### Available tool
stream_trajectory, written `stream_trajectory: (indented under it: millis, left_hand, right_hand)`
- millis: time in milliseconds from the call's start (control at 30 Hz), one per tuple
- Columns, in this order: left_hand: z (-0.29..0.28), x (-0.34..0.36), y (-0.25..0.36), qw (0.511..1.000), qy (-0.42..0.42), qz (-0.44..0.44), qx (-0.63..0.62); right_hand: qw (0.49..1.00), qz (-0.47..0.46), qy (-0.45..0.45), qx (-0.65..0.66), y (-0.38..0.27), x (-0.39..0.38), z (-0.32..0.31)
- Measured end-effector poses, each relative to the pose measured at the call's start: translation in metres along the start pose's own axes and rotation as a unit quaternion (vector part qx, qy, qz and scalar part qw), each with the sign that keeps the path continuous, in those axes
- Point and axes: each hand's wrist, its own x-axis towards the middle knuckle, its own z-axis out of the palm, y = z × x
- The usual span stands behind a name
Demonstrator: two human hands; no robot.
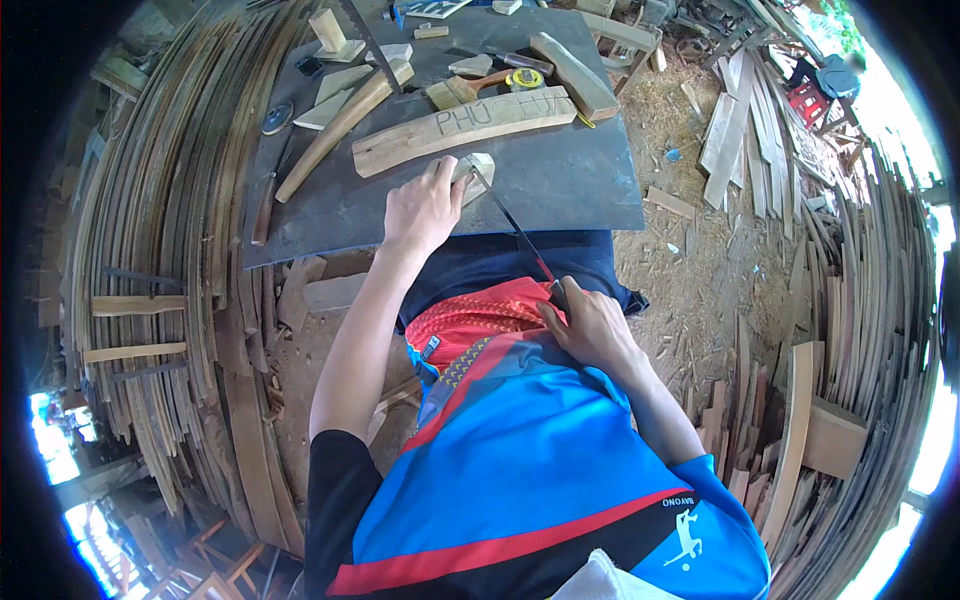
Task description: Sawing a small block of wood with a hand saw at a workbench.
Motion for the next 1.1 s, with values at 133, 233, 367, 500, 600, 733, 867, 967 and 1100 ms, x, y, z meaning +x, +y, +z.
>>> stream_trajectory:
  millis: [133, 233, 367, 500, 600, 733, 867, 967, 1100]
  left_hand:
    - [0.001, -0.001, 0.001, 1.0, -0.005, 0.0, 0.001]
    - [0.0, -0.003, 0.001, 1.0, 0.004, 0.002, -0.004]
    - [-0.003, -0.003, 0.005, 1.0, 0.005, 0.003, 0.013]
    - [-0.005, -0.004, 0.004, 1.0, 0.01, 0.009, 0.008]
    - [-0.004, -0.002, 0.001, 1.0, 0.015, 0.013, 0.002]
    - [0.0, -0.001, -0.001, 1.0, 0.023, 0.006, 0.008]
    - [0.0, -0.003, 0.004, 1.0, 0.025, 0.015, -0.005]
    - [-0.002, -0.003, 0.005, 1.0, -0.015, -0.017, 0.013]
    - [0.001, -0.005, 0.002, 1.0, 0.02, 0.011, -0.012]
  right_hand:
    - [1.0, -0.005, 0.013, 0.019, 0.007, -0.003, 0.008]
    - [0.999, 0.002, 0.033, 0.022, 0.011, -0.005, 0.02]
    - [0.997, -0.002, 0.063, 0.047, 0.016, -0.005, 0.032]
    - [0.992, -0.021, 0.103, 0.07, 0.014, -0.004, 0.034]
    - [0.98, -0.027, 0.173, 0.093, 0.009, -0.005, 0.024]
    - [0.976, 0.051, 0.145, 0.157, -0.003, 0.014, -0.01]
    - [0.982, 0.015, 0.123, 0.141, 0.002, 0.016, -0.006]
    - [0.99, 0.019, 0.077, 0.119, 0.001, 0.017, 0.003]
    - [0.992, 0.013, 0.058, 0.115, 0.004, 0.021, 0.016]
